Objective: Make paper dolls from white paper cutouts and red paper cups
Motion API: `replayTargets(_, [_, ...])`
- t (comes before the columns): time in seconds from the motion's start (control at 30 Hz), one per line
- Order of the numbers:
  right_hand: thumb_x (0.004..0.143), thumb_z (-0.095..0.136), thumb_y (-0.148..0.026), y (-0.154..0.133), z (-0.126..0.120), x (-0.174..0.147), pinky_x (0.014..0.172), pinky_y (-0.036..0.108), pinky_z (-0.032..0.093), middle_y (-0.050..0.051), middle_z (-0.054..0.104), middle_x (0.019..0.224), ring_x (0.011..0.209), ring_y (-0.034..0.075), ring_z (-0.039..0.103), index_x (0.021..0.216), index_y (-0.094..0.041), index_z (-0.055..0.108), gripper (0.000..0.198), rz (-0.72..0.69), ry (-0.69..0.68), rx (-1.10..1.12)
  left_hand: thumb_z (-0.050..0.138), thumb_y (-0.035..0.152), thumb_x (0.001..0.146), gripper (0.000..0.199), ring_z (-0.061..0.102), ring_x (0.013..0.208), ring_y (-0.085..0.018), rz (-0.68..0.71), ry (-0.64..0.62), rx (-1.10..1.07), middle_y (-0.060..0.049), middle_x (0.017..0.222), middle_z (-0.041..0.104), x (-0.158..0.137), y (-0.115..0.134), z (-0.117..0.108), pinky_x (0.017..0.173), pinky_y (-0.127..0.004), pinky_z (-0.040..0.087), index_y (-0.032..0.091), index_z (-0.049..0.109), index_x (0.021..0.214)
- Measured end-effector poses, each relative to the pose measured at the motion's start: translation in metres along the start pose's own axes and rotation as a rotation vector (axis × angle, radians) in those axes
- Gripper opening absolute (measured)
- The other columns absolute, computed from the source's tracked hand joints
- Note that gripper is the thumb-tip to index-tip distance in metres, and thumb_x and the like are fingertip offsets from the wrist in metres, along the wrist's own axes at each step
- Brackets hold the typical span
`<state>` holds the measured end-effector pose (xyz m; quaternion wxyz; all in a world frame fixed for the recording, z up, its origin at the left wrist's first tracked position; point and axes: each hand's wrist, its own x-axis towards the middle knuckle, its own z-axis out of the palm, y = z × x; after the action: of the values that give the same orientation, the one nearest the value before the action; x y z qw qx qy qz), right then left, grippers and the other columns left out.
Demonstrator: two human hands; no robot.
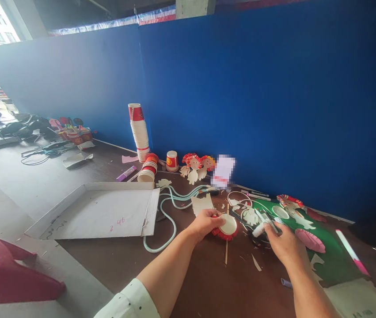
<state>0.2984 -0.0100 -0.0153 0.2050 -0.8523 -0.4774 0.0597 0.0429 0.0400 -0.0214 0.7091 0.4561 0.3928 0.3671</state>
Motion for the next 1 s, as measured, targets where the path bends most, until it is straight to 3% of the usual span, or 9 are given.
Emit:
replayTargets(0.2, [0.082, 0.046, -0.056, -0.008, -0.006, -0.006, 0.067, 0.042, 0.048, 0.014, 0.074, 0.094, 0.084, 0.036, 0.068, 0.124, -0.016, 0.062, 0.06, 0.025, 0.133, 0.084, 0.081, 0.036, 0.057, 0.037, 0.05, 0.058, -0.009, -0.008, -0.006, -0.006, 0.001, 0.064, 0.057, 0.001, -0.004, -0.001, 0.057, -0.023, 0.037, 0.013, 0.062, 0.079])
replayTargets(0.3, [0.082, 0.047, -0.051, -0.013, -0.007, -0.01, 0.069, 0.041, 0.047, 0.012, 0.074, 0.096, 0.087, 0.034, 0.067, 0.118, -0.02, 0.065, 0.051, 0.013, 0.198, 0.146, 0.082, 0.036, 0.056, 0.038, 0.049, 0.057, -0.008, 0.004, -0.011, -0.008, 0.002, 0.063, 0.056, 0.0, -0.003, 0.0, 0.058, -0.023, 0.036, 0.013, 0.062, 0.079])
replayTargets(0.57, [0.08, 0.047, -0.047, -0.01, 0.002, -0.01, 0.069, 0.038, 0.045, 0.01, 0.074, 0.094, 0.078, 0.029, 0.065, 0.109, -0.021, 0.071, 0.045, -0.019, 0.204, 0.197, 0.08, 0.037, 0.056, 0.037, 0.047, 0.055, -0.008, 0.0, -0.023, 0.0, 0.002, 0.061, 0.054, -0.002, 0.0, 0.002, 0.056, -0.023, 0.034, 0.013, 0.059, 0.076])
replayTargets(0.7, [0.078, 0.05, -0.048, -0.022, 0.005, -0.018, 0.072, 0.038, 0.046, 0.01, 0.074, 0.09, 0.075, 0.026, 0.064, 0.102, -0.019, 0.073, 0.043, -0.102, 0.243, 0.352, 0.08, 0.037, 0.056, 0.038, 0.046, 0.053, -0.008, 0.006, -0.032, -0.01, 0.003, 0.058, 0.053, -0.001, 0.0, 0.001, 0.055, -0.023, 0.033, 0.013, 0.058, 0.076])
replayTargets(0.77, [0.078, 0.053, -0.053, -0.034, 0.006, -0.027, 0.067, 0.036, 0.046, 0.008, 0.072, 0.081, 0.067, 0.024, 0.061, 0.1, -0.019, 0.073, 0.045, -0.143, 0.132, 0.487, 0.081, 0.038, 0.055, 0.039, 0.046, 0.054, -0.007, 0.009, -0.035, -0.026, 0.003, 0.059, 0.054, -0.001, 0.0, 0.001, 0.055, -0.023, 0.033, 0.013, 0.059, 0.076])
replayTargets(0.93, [0.081, 0.057, -0.061, -0.064, 0.0, -0.052, 0.056, 0.029, 0.039, -0.002, 0.056, 0.057, 0.054, 0.016, 0.049, 0.097, -0.02, 0.072, 0.046, -0.219, -0.377, 0.768, 0.079, 0.039, 0.056, 0.038, 0.044, 0.052, -0.007, 0.016, -0.058, -0.018, 0.003, 0.056, 0.052, -0.004, 0.003, 0.0, 0.054, -0.023, 0.03, 0.013, 0.059, 0.074])
replayTargets(1.0, [0.08, 0.058, -0.062, -0.071, -0.002, -0.058, 0.053, 0.028, 0.034, -0.003, 0.053, 0.054, 0.054, 0.015, 0.047, 0.097, -0.02, 0.072, 0.047, -0.181, -0.478, 0.82, 0.079, 0.04, 0.057, 0.037, 0.043, 0.051, -0.007, 0.013, -0.063, -0.009, 0.003, 0.055, 0.052, -0.004, 0.004, 0.0, 0.054, -0.023, 0.029, 0.013, 0.06, 0.074])
